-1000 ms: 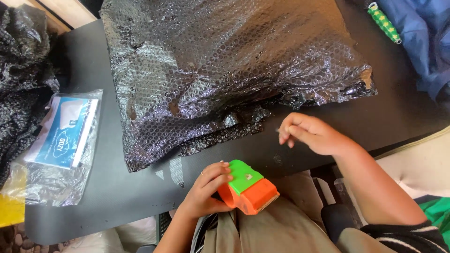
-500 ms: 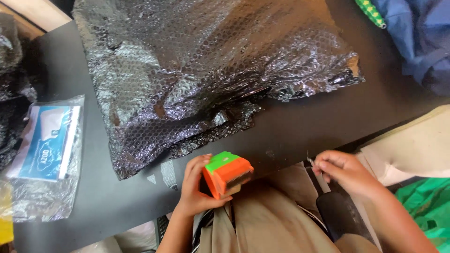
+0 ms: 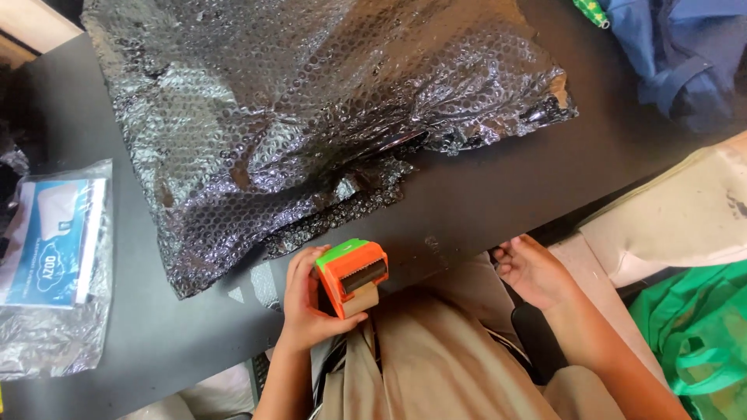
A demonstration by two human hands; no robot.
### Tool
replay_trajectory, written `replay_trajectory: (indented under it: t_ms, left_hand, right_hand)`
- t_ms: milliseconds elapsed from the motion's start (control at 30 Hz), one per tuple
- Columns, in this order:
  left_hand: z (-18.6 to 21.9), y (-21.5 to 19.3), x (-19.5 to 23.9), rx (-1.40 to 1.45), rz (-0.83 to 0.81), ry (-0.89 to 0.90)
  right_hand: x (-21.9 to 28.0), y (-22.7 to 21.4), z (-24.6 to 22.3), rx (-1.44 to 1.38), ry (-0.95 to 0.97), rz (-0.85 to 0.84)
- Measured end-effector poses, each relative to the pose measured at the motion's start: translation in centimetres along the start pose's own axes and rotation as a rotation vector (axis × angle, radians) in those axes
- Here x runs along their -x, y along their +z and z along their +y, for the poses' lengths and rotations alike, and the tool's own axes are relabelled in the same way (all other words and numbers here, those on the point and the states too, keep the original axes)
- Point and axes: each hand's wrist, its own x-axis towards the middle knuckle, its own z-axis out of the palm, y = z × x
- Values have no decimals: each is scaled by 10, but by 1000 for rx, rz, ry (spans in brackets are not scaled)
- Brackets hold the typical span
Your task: The person wraps a blue rectangular item in black bubble wrap on a table. They fold the bubble wrap around the item, then use a tape dispenser to apply clear tape to seal the package.
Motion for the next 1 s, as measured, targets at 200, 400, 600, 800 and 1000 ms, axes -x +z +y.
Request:
replay_trajectory:
  t_ms: [200, 400, 600, 800, 1000]
  left_hand:
    - [5, 0, -2, 21, 2, -38]
    - [7, -1, -5, -22, -7, -29]
    - [14, -2, -8, -65, -17, -105]
    - [15, -1, -9, -66, -40, -195]
    - [5, 0, -6, 64, 123, -53]
  right_hand:
    - [8, 6, -18, -152, 5, -248]
    - [55, 13, -69, 245, 50, -138]
    - [119, 88, -111, 1354, -349, 407]
    - [115, 171, -109, 1244, -1229, -176]
    - [109, 267, -74, 1167, -1614, -503]
